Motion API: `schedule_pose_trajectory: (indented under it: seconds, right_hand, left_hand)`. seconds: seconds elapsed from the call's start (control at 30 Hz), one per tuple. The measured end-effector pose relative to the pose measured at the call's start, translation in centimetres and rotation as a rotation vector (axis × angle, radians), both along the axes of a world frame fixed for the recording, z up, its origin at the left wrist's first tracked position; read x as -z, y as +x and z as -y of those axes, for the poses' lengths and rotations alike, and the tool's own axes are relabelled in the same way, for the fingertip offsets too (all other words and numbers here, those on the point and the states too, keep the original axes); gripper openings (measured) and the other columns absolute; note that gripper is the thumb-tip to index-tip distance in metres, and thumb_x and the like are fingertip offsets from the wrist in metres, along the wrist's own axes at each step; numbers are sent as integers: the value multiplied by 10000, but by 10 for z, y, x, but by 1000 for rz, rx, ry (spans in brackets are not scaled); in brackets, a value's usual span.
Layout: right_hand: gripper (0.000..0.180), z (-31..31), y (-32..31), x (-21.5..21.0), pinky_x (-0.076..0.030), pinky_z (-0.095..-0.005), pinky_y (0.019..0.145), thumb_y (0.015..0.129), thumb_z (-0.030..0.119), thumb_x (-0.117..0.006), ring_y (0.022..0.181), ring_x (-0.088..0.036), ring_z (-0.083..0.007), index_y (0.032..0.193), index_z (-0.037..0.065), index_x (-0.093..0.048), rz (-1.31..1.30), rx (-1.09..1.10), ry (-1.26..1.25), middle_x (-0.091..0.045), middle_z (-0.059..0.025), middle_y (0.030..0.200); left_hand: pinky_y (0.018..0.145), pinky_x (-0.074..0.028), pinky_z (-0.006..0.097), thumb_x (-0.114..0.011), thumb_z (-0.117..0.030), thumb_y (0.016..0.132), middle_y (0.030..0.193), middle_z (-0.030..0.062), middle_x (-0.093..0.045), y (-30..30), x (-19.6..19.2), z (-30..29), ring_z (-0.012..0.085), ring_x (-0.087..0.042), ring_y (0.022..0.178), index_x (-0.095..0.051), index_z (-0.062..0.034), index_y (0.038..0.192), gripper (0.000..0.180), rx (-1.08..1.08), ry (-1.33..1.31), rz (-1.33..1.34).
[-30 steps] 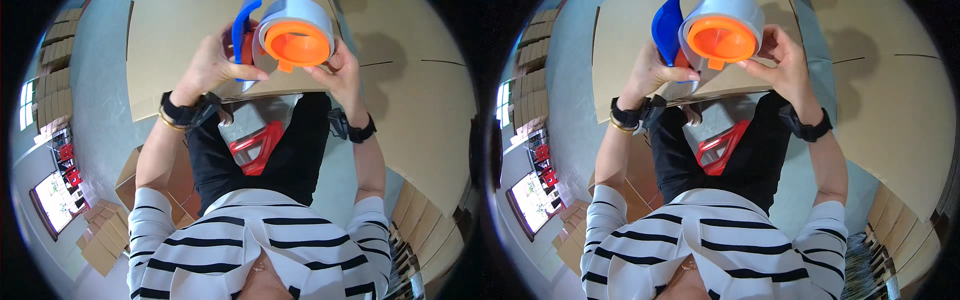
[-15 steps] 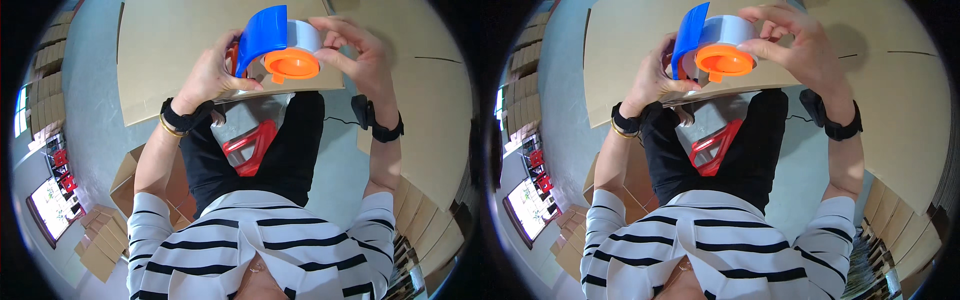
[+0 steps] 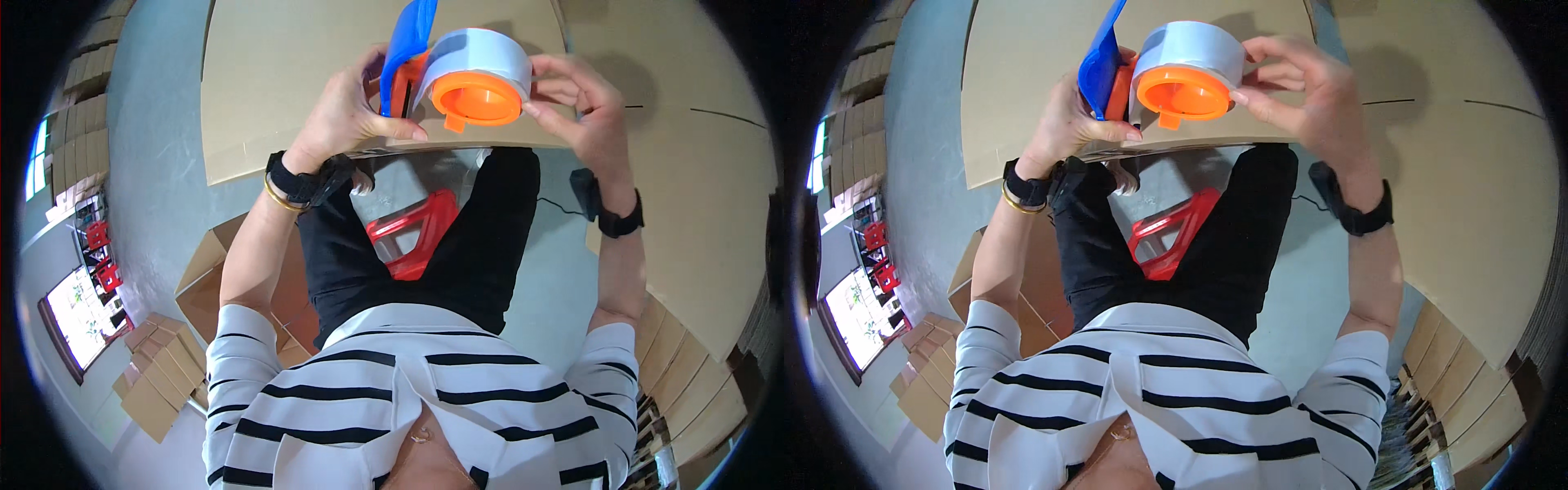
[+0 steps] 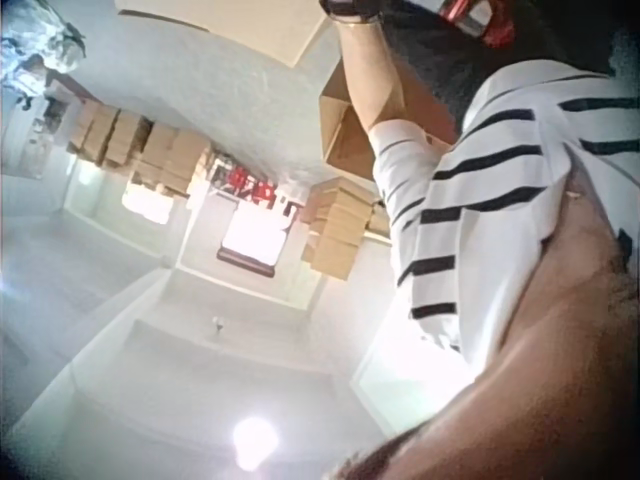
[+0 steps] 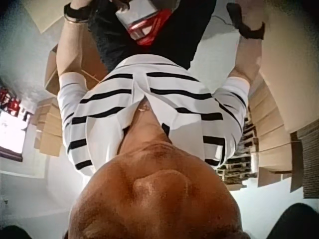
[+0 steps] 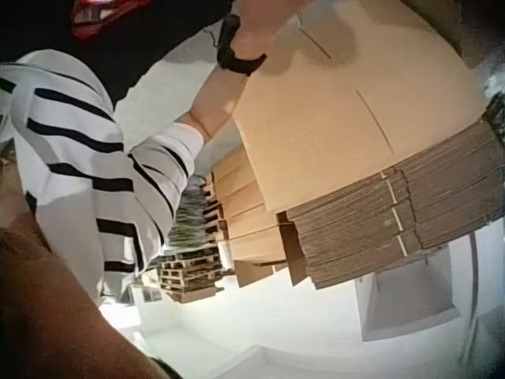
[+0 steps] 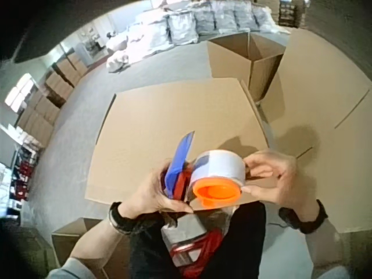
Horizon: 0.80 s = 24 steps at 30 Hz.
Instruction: Sealing cardboard boxes using a tape dispenser and replacing the tape roll.
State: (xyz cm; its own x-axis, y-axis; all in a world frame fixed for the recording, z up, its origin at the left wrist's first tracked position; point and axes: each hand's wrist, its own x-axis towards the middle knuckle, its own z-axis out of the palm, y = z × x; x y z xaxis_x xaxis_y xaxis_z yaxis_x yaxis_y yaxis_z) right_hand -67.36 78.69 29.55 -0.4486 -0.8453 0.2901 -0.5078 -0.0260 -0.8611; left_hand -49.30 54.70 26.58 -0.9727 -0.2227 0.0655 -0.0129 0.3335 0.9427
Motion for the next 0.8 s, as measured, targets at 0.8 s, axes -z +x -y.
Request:
schedule_pose_trajectory:
  seconds: [0.8]
  right_hand:
    - [307, 128, -3, -46, -521, -381, 791, 896, 226, -577, 847, -641, -327, 1165, 98, -653, -599, -855, 531, -675, -197, 1049]
  left_hand:
    - [952, -489, 425, -941, -345, 497, 1202, 215, -580, 28, 58, -8, 413, -574, 1115, -296, -60, 1422, 1163, -4, -326, -196]
